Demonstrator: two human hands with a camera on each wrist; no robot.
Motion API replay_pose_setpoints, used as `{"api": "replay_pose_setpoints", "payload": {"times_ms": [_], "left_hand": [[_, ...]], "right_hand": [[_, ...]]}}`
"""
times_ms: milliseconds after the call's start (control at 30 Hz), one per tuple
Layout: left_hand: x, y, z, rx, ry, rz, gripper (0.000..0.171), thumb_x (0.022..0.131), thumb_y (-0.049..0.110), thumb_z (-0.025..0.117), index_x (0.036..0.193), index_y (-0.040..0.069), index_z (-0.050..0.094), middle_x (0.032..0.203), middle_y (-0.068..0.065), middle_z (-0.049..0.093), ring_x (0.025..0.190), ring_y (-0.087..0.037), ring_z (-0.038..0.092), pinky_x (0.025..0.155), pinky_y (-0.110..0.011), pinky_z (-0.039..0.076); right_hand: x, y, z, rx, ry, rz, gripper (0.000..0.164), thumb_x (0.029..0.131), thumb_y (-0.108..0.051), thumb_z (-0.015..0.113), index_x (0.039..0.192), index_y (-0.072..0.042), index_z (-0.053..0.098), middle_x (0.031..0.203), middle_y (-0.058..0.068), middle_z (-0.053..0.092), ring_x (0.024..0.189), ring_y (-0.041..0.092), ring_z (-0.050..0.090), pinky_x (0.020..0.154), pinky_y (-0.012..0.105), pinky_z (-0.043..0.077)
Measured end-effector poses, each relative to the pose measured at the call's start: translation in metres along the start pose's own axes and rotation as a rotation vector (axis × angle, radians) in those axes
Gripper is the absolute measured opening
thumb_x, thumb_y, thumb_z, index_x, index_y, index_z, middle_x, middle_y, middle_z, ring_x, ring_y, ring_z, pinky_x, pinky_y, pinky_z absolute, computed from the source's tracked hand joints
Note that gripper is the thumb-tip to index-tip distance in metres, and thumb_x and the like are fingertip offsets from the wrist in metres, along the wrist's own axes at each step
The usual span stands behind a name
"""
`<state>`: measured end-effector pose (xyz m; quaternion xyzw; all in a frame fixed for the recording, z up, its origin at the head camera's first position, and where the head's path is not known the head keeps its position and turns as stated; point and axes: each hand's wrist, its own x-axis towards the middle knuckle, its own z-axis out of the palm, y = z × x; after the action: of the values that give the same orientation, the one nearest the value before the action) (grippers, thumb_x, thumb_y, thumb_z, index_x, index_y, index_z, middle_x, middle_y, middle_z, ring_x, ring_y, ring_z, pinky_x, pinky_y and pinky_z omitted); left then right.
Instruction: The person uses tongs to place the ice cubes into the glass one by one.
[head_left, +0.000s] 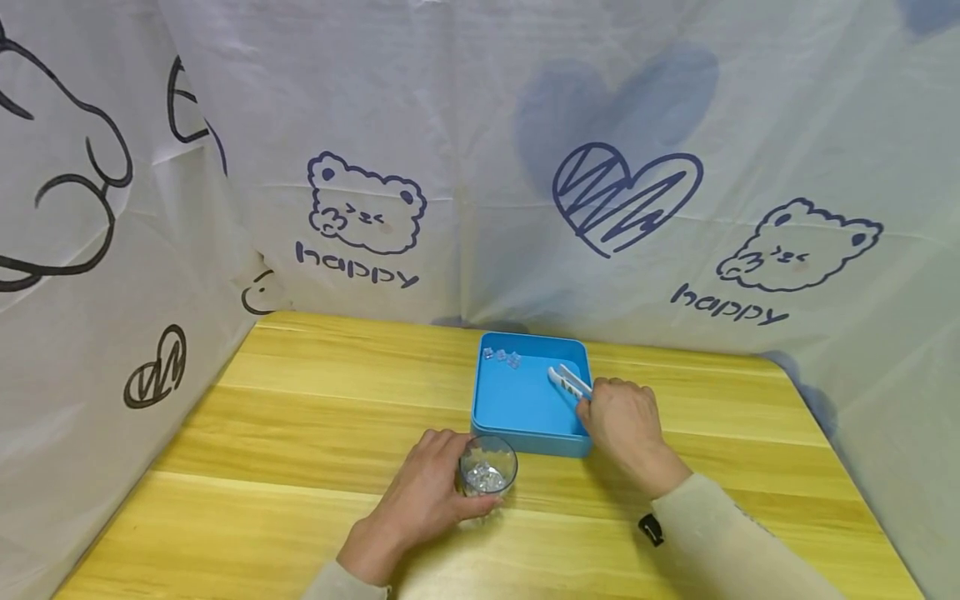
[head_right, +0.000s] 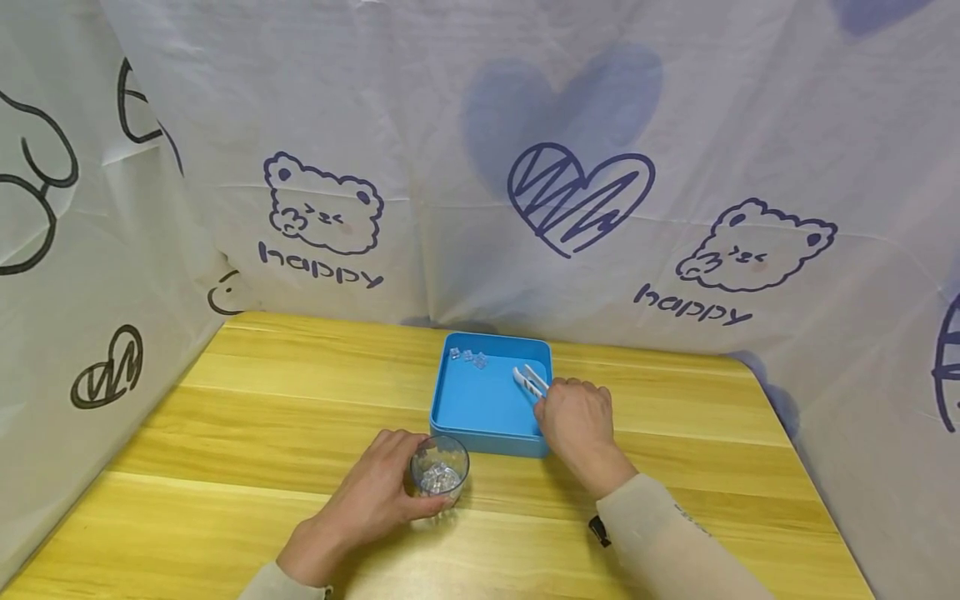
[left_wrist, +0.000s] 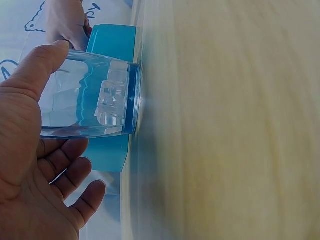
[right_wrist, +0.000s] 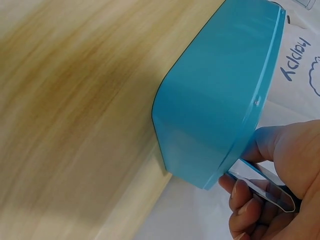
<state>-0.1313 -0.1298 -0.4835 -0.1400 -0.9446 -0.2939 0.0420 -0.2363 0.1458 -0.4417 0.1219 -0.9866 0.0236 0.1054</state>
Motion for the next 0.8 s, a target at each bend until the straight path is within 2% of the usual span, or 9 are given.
{"api": "replay_pose_setpoints", "payload": {"times_ms": [467, 800], "left_hand": [[0.0002, -0.0011, 0.0003, 0.000, 0.007, 0.011, 0.080, 0.077, 0.058, 0.089, 0.135, 0.009, 0.064, 0.119, 0.000, 0.066, 0.108, -0.016, 0.053, 0.103, -0.043, 0.049], [0.0003, -0.0012, 0.0001, -0.001, 0.016, 0.021, 0.079, 0.076, 0.056, 0.090, 0.134, 0.008, 0.064, 0.117, 0.000, 0.066, 0.107, -0.016, 0.053, 0.102, -0.042, 0.050]], "right_hand": [[0.0003, -0.0003, 0.0023, -0.003, -0.003, -0.001, 0.030, 0.097, -0.023, 0.070, 0.077, -0.004, 0.059, 0.066, 0.007, 0.050, 0.060, 0.026, 0.049, 0.059, 0.038, 0.043], [-0.0039, 0.0012, 0.0058, -0.023, 0.057, -0.038, 0.031, 0.095, -0.022, 0.071, 0.073, -0.006, 0.056, 0.064, 0.006, 0.048, 0.058, 0.024, 0.048, 0.057, 0.039, 0.044]]}}
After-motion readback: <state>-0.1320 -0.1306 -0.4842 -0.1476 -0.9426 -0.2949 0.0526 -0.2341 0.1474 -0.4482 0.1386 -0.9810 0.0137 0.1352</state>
